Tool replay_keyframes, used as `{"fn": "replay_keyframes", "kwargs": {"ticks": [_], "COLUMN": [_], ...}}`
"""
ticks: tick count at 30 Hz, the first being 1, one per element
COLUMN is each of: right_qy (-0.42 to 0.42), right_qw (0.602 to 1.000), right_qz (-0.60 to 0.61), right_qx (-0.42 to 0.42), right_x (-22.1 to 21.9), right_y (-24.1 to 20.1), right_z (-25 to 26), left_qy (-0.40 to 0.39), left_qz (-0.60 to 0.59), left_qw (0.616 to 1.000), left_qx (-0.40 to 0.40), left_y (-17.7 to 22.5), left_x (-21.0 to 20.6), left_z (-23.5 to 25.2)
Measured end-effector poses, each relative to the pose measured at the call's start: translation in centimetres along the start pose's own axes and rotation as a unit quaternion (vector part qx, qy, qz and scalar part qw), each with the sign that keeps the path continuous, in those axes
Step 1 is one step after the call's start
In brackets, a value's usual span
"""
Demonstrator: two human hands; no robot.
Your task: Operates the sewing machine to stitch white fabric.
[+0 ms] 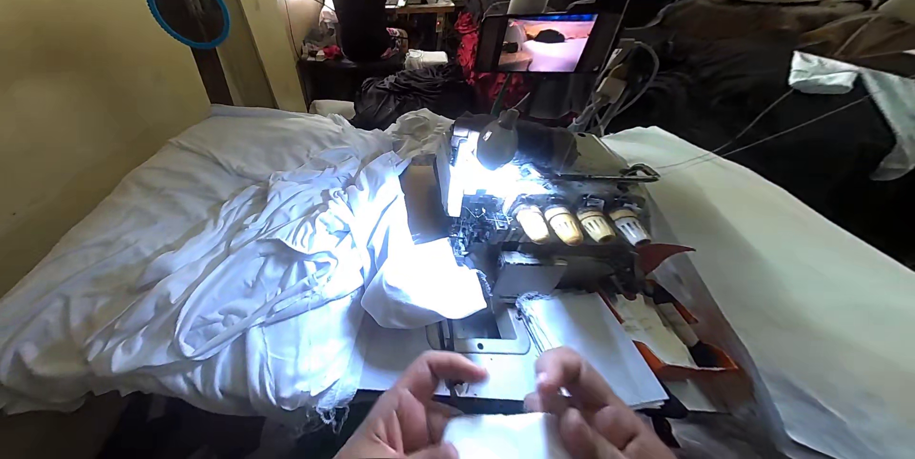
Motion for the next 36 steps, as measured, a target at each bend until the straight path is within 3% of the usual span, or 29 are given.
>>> {"fn": "replay_keyframes", "kwargs": {"ticks": [3,5,7,9,12,15,18,20,25,30,33,36], "right_qy": [-0.067,-0.055,0.003,0.036,0.019,0.056,0.142,0.195,0.242,0.216,0.205,0.204], "right_qw": [0.993,0.975,0.939,0.892,0.879,0.898,0.908,0.901,0.891,0.907,0.886,0.839], "right_qz": [-0.096,-0.216,-0.344,-0.450,-0.475,-0.436,-0.388,-0.377,-0.381,-0.356,-0.407,-0.493], "right_qx": [-0.015,-0.001,0.014,0.023,0.019,0.025,0.068,0.089,0.049,0.062,0.087,0.102], "right_x": [-0.1,-0.1,0.0,0.2,0.0,-0.9,-0.2,1.1,3.3,3.0,3.4,3.7], "right_y": [1.7,2.1,2.3,2.6,3.7,3.3,3.3,3.5,4.7,4.9,4.7,4.7], "right_z": [-0.4,-0.4,-0.5,-0.6,-0.8,0.4,2.8,4.7,5.3,3.9,4.8,6.1], "left_qy": [0.017,0.007,0.046,0.112,0.151,0.171,0.202,0.214,0.189,0.214,0.222,0.204], "left_qz": [-0.090,-0.112,-0.037,0.143,0.391,0.489,0.652,0.704,0.729,0.747,0.744,0.769], "left_qw": [0.995,0.992,0.998,0.983,0.907,0.854,0.719,0.661,0.658,0.629,0.629,0.606], "left_qx": [-0.046,-0.051,-0.037,-0.024,-0.032,-0.055,-0.129,-0.144,0.018,0.026,0.030,0.017], "left_y": [0.2,-0.1,0.0,0.2,0.8,3.8,4.7,4.3,3.2,2.6,2.7,3.0], "left_x": [1.0,1.3,1.5,2.0,3.4,2.4,3.4,5.1,6.7,6.1,6.6,8.0], "left_z": [0.0,-0.1,-0.7,-1.3,-1.2,1.3,5.4,8.8,12.1,11.7,13.0,14.8]}}
Point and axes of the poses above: each hand's wrist, its own z-axis towards the middle knuckle, its own x-axis out of the back of the hand, y = z × x, the point moved 3 cm from there along z, towards the middle knuckle, and after that the axes turned 6 degrees about z, right-handed, at the moved point
